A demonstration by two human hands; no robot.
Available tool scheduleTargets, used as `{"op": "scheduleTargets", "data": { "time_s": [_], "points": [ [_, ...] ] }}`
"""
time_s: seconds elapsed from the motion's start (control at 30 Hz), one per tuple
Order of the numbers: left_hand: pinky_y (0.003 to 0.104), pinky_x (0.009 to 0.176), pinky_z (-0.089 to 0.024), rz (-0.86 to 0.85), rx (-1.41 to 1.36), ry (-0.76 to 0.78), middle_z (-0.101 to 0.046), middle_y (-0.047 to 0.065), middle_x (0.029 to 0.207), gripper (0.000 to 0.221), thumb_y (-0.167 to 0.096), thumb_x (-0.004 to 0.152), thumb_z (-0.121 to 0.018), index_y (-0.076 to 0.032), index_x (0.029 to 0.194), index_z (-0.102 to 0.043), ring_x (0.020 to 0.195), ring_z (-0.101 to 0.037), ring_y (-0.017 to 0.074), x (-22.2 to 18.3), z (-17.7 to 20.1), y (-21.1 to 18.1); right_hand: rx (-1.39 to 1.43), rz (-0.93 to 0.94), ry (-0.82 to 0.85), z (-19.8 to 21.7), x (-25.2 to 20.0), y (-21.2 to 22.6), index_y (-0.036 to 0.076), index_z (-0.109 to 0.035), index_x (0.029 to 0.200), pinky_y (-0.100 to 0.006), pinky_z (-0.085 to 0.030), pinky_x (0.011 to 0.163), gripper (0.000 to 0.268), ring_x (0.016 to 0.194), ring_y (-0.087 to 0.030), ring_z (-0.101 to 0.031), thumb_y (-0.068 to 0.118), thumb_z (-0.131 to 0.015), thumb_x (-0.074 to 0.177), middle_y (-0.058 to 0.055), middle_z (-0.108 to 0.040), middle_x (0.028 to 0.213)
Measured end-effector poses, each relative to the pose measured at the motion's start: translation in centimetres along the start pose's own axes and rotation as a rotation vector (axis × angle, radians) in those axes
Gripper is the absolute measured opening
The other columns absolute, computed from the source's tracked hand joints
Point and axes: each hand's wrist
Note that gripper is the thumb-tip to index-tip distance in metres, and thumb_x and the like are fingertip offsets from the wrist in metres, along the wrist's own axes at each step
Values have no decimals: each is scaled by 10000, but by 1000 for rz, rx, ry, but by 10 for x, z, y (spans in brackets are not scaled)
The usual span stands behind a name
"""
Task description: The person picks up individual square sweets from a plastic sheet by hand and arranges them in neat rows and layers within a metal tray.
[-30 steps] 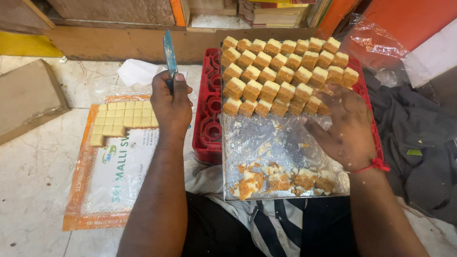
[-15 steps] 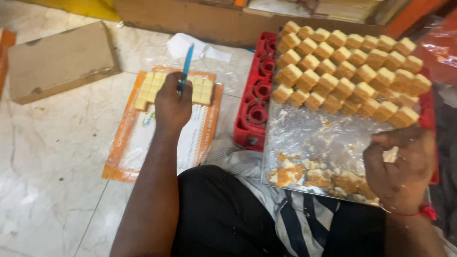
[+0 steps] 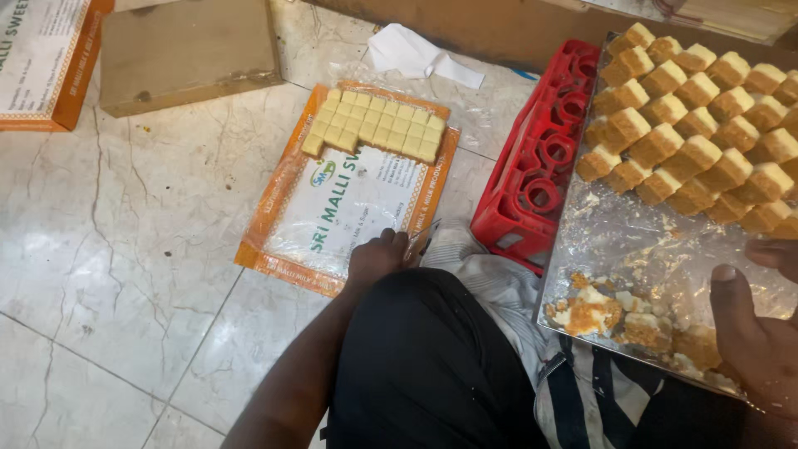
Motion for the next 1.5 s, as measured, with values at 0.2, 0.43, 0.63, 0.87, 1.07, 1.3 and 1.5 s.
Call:
{"op": "scheduleTargets", "data": {
  "time_s": [0.2,0.43,0.63,0.87,1.07,1.3,1.5],
  "points": [
    [496,556,-562,17,123,79,-636,126,917,286,-374,912,-642,-101,983,-597,732,-707,325,-5,-3,6,0,174,-26,-25,-14,-38,-3,-577,1178,-330,-486,1019,237,1181,-280,-606,223,-644,1159,-191,-566,1314],
    [502,634,-547,198,3,-11,-642,126,998,310,-375,913,-655,-112,1075,-626,827,-704,345,-46,11,12,291,-45,-39,-45,-24,-42,-46,-549,1266,-315,-488,950,317,1062,-230,-606,253,-624,1192,-165,-583,1257],
    [508,705,-540,904,-308,-621,-622,213,1035,444,-298,892,-783,19,1116,-567,850,-668,387,-102,-1,58,301,-129,-20,-44,-18,-39,-51,-548,1277,-327,-492,908,302,1040,-239,-619,230,-593,1178,-175,-596,1225],
    [415,412,-379,1363,-1312,-631,-529,119,706,364,-199,907,-676,73,1078,-505,491,-502,251,-92,37,54,322,-141,-16,-45,-12,-29,-40,-545,1258,-325,-496,886,273,1049,-239,-631,204,-590,1145,-173,-602,1219],
    [331,423,-379,1300,-1582,-776,-553,48,704,244,-202,930,-701,19,983,-614,475,-492,144,-87,15,90,314,-155,-24,-44,-4,-22,-31,-542,1242,-324,-500,866,251,1056,-239,-641,182,-588,1117,-172,-606,1214],
    [361,414,-358,1271,-1430,-707,-546,67,642,190,-99,860,-714,19,910,-573,470,-488,182,-77,7,109,329,-156,-21,-36,1,-10,-21,-539,1223,-322,-505,843,229,1064,-239,-652,156,-585,1085,-170,-611,1208],
    [305,496,-434,1235,-1186,-686,-634,59,706,183,-117,841,-709,56,866,-654,551,-551,138,-102,22,117,331,-138,8,-17,2,12,-12,-536,1206,-321,-509,823,213,1072,-239,-662,133,-582,1057,-168,-616,1203]
  ]
}}
Point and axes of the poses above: each hand's wrist, its own x-axis towards the middle knuckle, its own z-axis out of the back of the hand, y = z × x
